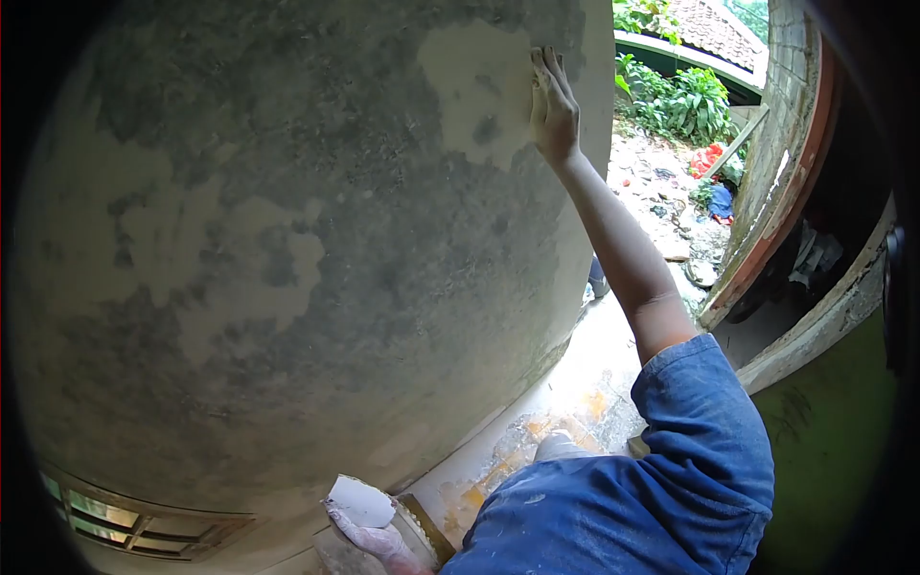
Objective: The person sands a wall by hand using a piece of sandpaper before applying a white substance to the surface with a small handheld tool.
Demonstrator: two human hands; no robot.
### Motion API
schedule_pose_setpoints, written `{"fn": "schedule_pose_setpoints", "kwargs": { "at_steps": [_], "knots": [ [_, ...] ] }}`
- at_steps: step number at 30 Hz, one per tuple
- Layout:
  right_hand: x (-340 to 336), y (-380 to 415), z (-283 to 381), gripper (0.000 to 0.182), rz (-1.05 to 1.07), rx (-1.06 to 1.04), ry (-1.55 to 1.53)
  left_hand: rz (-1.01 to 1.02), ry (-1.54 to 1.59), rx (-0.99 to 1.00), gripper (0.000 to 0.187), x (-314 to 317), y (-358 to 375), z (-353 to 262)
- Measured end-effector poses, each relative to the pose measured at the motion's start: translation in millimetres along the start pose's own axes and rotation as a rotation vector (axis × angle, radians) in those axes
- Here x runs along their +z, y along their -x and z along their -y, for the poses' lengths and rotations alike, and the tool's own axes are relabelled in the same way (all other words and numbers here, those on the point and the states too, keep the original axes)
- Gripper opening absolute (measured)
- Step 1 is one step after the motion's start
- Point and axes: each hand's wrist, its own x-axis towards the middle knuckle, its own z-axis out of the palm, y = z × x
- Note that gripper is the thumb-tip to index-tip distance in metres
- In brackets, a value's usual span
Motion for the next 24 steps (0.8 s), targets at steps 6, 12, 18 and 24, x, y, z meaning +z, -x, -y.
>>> {"fn": "schedule_pose_setpoints", "kwargs": {
  "at_steps": [6,12,18,24],
  "knots": [
    [-9,75,27,0.033,0.142,-0.106,-0.028,0.111,0.048,-0.037,0.049,-17,4,7],
    [0,-31,-3,0.038,-0.006,-0.161,-0.022,-0.198,0.073,-0.035,0.051,77,26,14],
    [-27,114,-19,0.036,0.150,0.120,-0.115,0.130,0.059,-0.006,0.049,123,46,25],
    [-39,119,-93,0.039,-0.037,0.242,0.052,0.208,-0.026,0.028,0.048,143,58,29]
  ]
}}
